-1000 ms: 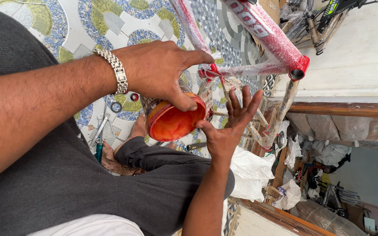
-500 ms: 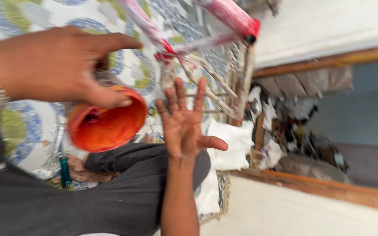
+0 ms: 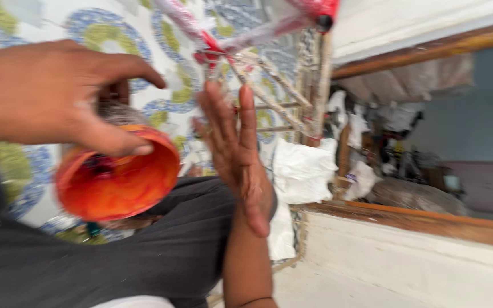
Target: The person sits on the floor and applies red grease to a bicycle bearing cup using their fingers. They then pick up a set of ball bearings and carefully place them into the greased cup. The person continues to adjust the bearings and apply more grease to ensure they are properly seated.
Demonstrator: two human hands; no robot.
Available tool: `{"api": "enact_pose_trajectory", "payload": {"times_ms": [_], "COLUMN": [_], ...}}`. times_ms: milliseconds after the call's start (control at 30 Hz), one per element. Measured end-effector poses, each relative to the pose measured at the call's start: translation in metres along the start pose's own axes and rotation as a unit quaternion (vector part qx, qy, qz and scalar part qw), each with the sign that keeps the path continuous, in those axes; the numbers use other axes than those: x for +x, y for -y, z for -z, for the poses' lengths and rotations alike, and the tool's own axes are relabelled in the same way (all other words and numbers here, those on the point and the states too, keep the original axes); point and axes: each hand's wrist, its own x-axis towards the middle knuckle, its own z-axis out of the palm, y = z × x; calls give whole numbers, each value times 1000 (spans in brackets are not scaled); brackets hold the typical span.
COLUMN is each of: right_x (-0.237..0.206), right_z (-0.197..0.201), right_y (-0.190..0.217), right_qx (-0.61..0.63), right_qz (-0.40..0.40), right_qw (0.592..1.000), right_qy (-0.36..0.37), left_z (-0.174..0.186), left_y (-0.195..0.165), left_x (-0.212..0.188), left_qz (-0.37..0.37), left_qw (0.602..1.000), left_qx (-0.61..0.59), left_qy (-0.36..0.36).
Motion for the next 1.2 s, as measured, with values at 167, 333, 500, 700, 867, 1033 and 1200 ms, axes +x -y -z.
{"api": "enact_pose_trajectory", "payload": {"times_ms": [167, 333, 500, 700, 867, 1033, 1200], "right_x": [18, 37, 18, -11, -30, -39, -51], "right_z": [1, 5, 30, 59, 60, 64, 62], "right_y": [-1, -20, -19, -25, -43, -48, -36], "right_qx": [-361, -467, -457, -375, -342, -288, -278], "right_qz": [-22, -21, -71, -75, -72, -13, 69], "right_qw": [932, 884, 880, 882, 889, 902, 880], "right_qy": [38, 18, -111, -277, -296, -322, -379], "left_z": [11, 12, 14, 8, 2, -11, -58], "left_y": [-16, -23, -25, -5, 24, 64, 82], "left_x": [-12, -15, -10, -15, -6, 11, 21], "left_qz": [-11, -85, -39, -85, 19, 139, 208], "left_qw": [999, 994, 998, 991, 971, 952, 951], "left_qx": [-36, -34, 0, -57, -79, -88, -103], "left_qy": [-2, -60, -49, -84, -223, -259, -205]}}
